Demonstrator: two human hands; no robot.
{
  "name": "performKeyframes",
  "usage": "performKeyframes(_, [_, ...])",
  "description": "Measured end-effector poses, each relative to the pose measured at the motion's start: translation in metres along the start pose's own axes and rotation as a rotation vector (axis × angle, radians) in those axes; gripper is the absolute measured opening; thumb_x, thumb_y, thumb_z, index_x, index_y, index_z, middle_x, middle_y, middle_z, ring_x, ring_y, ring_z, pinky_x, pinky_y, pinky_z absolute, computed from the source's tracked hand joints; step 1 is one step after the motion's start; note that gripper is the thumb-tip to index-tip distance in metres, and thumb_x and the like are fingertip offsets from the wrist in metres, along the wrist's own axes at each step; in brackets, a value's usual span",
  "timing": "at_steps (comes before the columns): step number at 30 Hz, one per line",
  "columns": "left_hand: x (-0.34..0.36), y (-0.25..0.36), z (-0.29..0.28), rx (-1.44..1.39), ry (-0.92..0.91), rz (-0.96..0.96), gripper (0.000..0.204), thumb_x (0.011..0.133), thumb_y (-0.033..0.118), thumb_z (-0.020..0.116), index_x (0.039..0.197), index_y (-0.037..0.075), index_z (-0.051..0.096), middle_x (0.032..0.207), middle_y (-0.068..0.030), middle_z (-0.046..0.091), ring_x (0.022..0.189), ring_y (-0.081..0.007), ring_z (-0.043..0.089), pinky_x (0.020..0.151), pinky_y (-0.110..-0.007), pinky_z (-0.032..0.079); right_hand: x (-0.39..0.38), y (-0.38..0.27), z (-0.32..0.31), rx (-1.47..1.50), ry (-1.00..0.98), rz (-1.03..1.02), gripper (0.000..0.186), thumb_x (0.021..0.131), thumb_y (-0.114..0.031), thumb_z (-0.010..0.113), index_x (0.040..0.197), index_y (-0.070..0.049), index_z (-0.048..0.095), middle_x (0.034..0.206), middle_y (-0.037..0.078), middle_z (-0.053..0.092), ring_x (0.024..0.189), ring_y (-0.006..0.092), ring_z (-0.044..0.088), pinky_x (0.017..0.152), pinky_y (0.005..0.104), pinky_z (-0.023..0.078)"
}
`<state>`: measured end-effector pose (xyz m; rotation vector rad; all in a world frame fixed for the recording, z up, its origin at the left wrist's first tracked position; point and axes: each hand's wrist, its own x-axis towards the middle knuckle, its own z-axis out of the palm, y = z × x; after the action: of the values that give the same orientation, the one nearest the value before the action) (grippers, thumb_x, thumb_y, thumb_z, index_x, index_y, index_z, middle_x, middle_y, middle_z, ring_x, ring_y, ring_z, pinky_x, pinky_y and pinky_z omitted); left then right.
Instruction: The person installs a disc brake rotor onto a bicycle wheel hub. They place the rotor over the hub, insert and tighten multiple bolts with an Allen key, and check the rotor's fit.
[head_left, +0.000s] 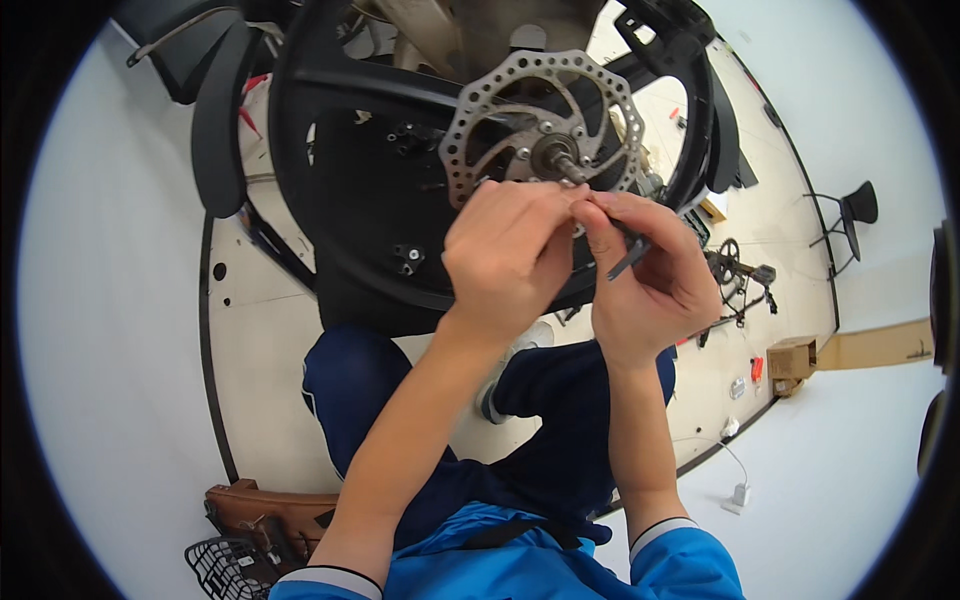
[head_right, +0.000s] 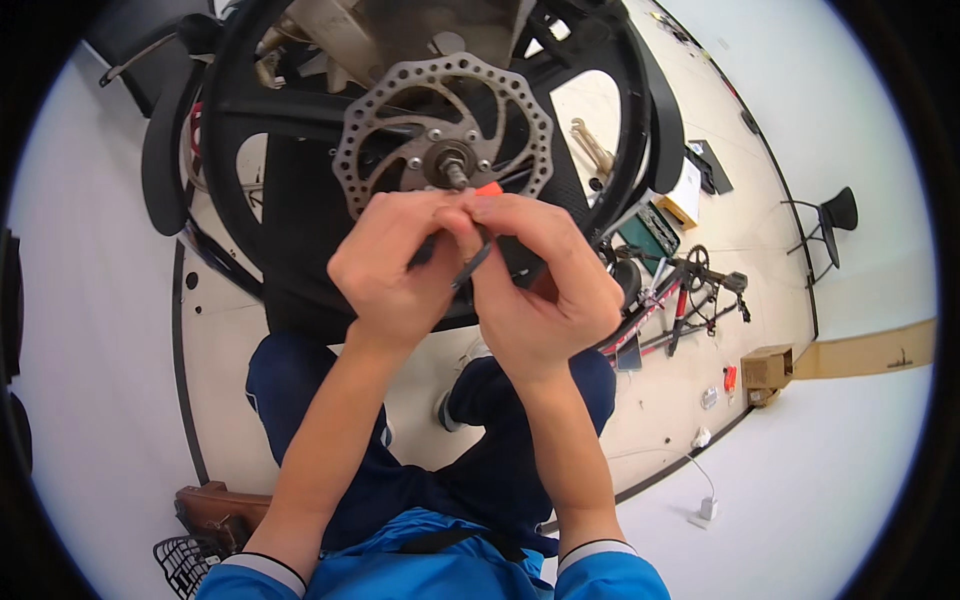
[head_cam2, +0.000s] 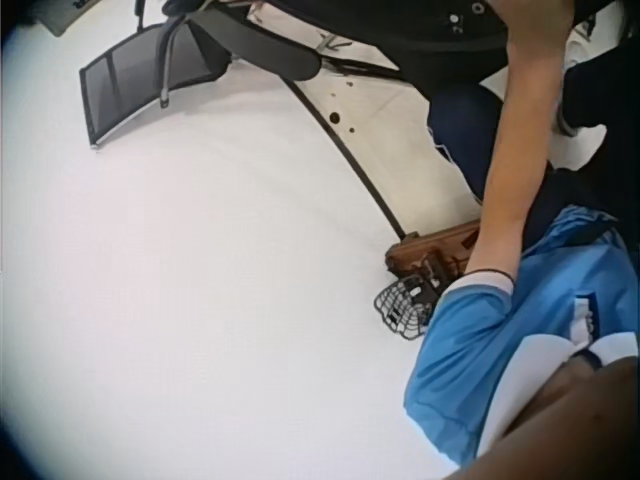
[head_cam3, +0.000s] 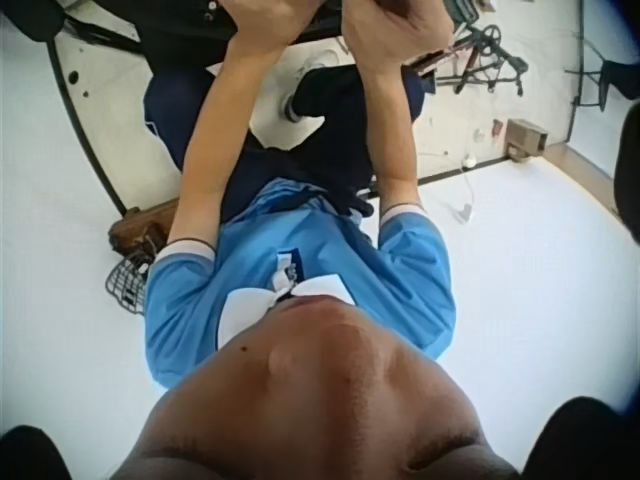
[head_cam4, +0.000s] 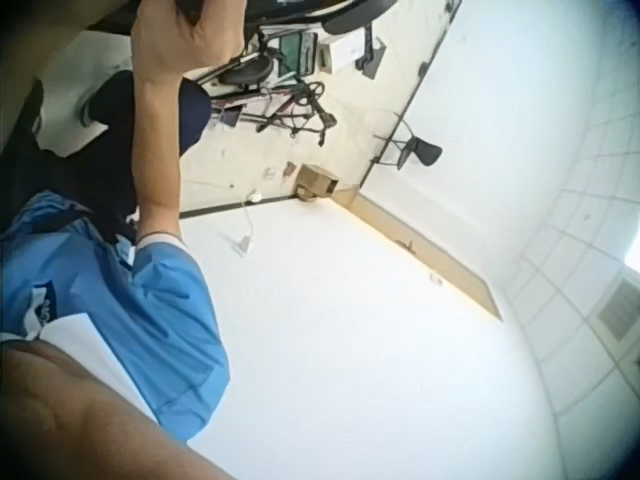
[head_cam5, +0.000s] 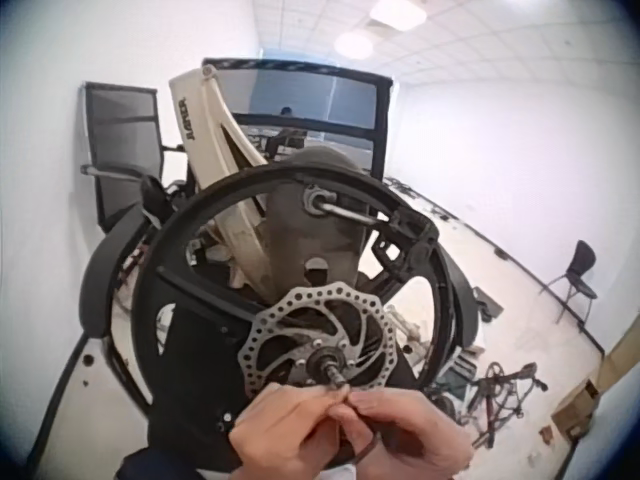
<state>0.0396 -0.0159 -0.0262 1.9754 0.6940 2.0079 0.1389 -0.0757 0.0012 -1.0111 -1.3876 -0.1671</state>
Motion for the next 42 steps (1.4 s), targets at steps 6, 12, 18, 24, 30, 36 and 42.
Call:
performKeyframes(6, [0.0, -0.004, 0.002, -0.092, -0.052, -0.016, 0.021, 0.076, -0.003, 0.085, 0.095, 0.004, 0.08, 0.087, -0.0069, 0.075, 0.071, -0.0197, 0.069, 0.062, -0.028, 0.055, 0.004, -0.004, -0.001, -0.094, 0.105, 0.094, 0.018, 0.081, 0.009, 0.083, 0.096, 0.006, 0.074, 0.091, 0.012, 0.077, 0.081, 0.016, 0.072, 0.076, 0.0263, 0.057])
performKeyframes(12, [-0.002, -0.006, -0.013, -0.17, -0.066, -0.038, 0.023, 0.074, -0.003, 0.087, 0.095, 0.001, 0.079, 0.088, -0.0077, 0.074, 0.071, -0.0189, 0.069, 0.061, -0.027, 0.056, 0.023, 0.007, -0.062, -0.447, -0.066, 0.055, 0.024, 0.086, 0.01, 0.078, 0.108, 0.003, 0.076, 0.087, 0.006, 0.07, 0.069, 0.0098, 0.059, 0.06, 0.0221, 0.045])
performKeyframes(18, [-0.005, -0.005, -0.015, -0.039, -0.051, 0.025, 0.023, 0.072, -0.003, 0.087, 0.093, 0.004, 0.08, 0.087, -0.0048, 0.071, 0.073, -0.0192, 0.064, 0.061, -0.028, 0.051, 0.018, -0.003, -0.045, -0.351, -0.356, 0.197, 0.024, 0.088, 0.003, 0.075, 0.112, 0.0, 0.076, 0.082, 0.006, 0.064, 0.067, 0.014, 0.059, 0.058, 0.0268, 0.045])
performKeyframes(24, [-0.001, -0.003, -0.022, 0.286, -0.046, 0.004, 0.03, 0.069, 0.008, 0.089, 0.097, 0.015, 0.083, 0.103, -0.0043, 0.058, 0.09, -0.023, 0.049, 0.07, -0.031, 0.04, 0.008, 0.009, -0.037, -0.31, -0.42, 0.175, 0.011, 0.093, 0.001, 0.072, 0.103, 0.004, 0.073, 0.075, 0.008, 0.058, 0.061, 0.0167, 0.054, 0.056, 0.0276, 0.041])
performKeyframes(30, [-0.008, -0.003, -0.018, 0.262, -0.105, -0.042, 0.029, 0.073, 0.011, 0.086, 0.101, 0.018, 0.083, 0.107, -0.0038, 0.058, 0.098, -0.0259, 0.048, 0.081, -0.035, 0.042, 0.007, 0.015, -0.034, -0.277, -0.446, 0.202, 0.011, 0.096, 0.001, 0.069, 0.104, 0.006, 0.072, 0.072, 0.007, 0.058, 0.061, 0.0131, 0.05, 0.055, 0.0261, 0.037])
performKeyframes(36, [-0.013, -0.004, -0.016, 0.259, -0.118, -0.061, 0.03, 0.075, 0.011, 0.084, 0.104, 0.019, 0.083, 0.109, -0.0036, 0.058, 0.101, -0.026, 0.048, 0.087, -0.037, 0.04, 0.003, 0.017, -0.032, -0.289, -0.407, 0.185, 0.011, 0.095, 0.001, 0.069, 0.105, 0.007, 0.071, 0.075, 0.01, 0.063, 0.061, 0.0162, 0.053, 0.055, 0.0276, 0.04])
performKeyframes(42, [-0.014, -0.004, -0.014, 0.292, -0.122, -0.048, 0.029, 0.078, 0.011, 0.081, 0.105, 0.021, 0.083, 0.109, -0.0013, 0.059, 0.101, -0.025, 0.048, 0.086, -0.038, 0.039, -0.025, 0.017, -0.011, -0.298, -0.329, 0.132, 0.013, 0.095, 0.002, 0.07, 0.107, 0.006, 0.071, 0.072, 0.01, 0.06, 0.059, 0.017, 0.053, 0.054, 0.0287, 0.042])
